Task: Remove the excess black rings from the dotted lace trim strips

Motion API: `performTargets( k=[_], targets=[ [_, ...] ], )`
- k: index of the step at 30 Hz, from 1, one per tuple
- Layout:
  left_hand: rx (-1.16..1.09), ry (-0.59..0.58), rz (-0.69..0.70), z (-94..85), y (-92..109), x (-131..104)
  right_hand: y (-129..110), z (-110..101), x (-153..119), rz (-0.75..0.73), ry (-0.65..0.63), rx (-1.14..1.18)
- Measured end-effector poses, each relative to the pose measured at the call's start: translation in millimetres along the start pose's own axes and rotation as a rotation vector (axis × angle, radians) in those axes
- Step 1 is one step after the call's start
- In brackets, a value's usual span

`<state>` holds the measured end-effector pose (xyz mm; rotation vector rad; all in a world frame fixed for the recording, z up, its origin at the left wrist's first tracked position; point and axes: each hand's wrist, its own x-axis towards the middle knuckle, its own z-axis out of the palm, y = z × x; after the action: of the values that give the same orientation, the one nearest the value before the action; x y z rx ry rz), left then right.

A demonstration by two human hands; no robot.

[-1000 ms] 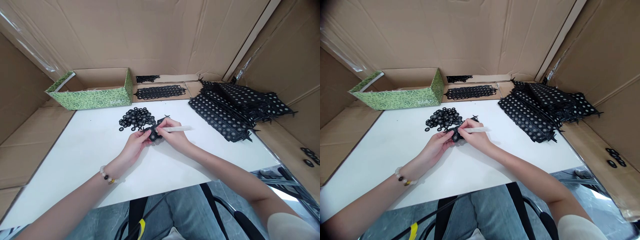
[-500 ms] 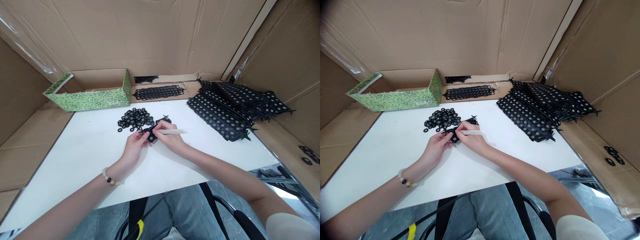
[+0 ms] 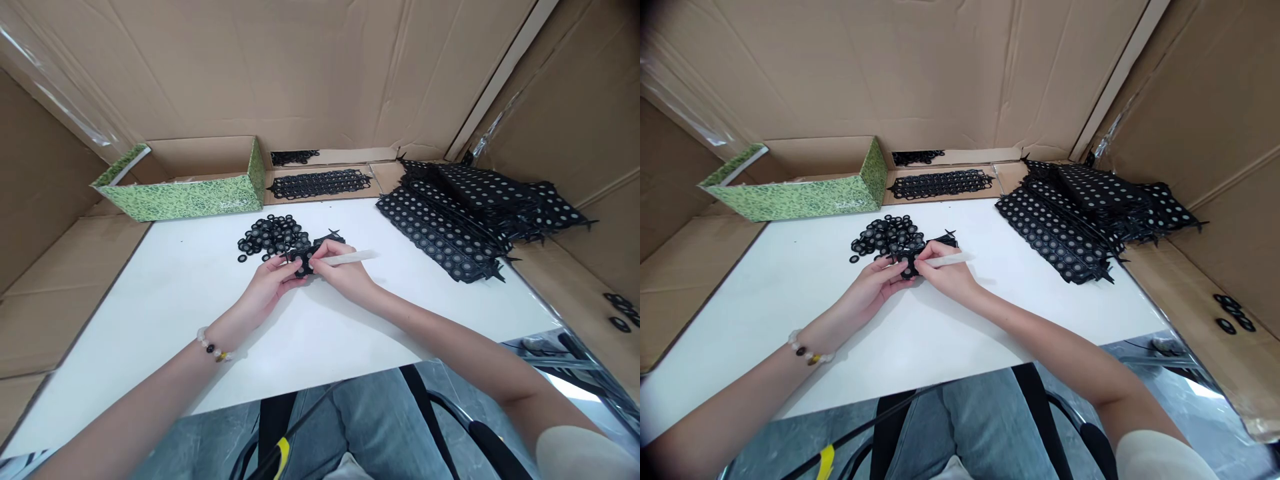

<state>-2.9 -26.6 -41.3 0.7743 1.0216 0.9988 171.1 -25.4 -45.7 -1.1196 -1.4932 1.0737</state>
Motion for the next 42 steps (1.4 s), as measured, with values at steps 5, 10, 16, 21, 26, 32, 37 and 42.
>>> performTargets(
  k=[5, 10, 16, 21, 26, 32, 37, 42],
  targets=[
    [-0.015, 0.033, -0.026, -0.6, -0.2, 1.2, 0.5, -0.9, 2.1, 0.014, -0.01, -0.002],
    [-0.053, 0.106, -0.033, -0.2, -0.7, 2.0, 0.7, -0.8, 1.1, 0.004, -0.021, -0.002],
    [-0.018, 0.071, 0.003, -0.1, -3.0, 1.4, 2.2, 3.4, -1.8, -0.046, 0.009, -0.072],
    [0.014, 0.073, -0.021, -0.6, -1.9, 0.4, 2.9, 5.1, -3.0, -0.111, 0.028, -0.191],
    [0.025, 0.088, -0.051, 2.1, -0.5, -0.9, 8.3, 5.8, -1.4, -0.166, 0.033, -0.265],
    [0.023, 0.089, -0.009, 1.6, 2.3, -0.4, 2.1, -5.5, 4.1, -0.159, -0.039, -0.168],
    [0.016, 0.117, 0.02, -1.1, 2.9, -1.4, -8.3, -51.6, 25.7, -0.314, 0.118, -0.261],
    [0.126, 0.103, 0.181, 0.2, 2.5, -4.2, 16.4, -97.9, 46.0, 0.066, 0.265, -0.88]
  ],
)
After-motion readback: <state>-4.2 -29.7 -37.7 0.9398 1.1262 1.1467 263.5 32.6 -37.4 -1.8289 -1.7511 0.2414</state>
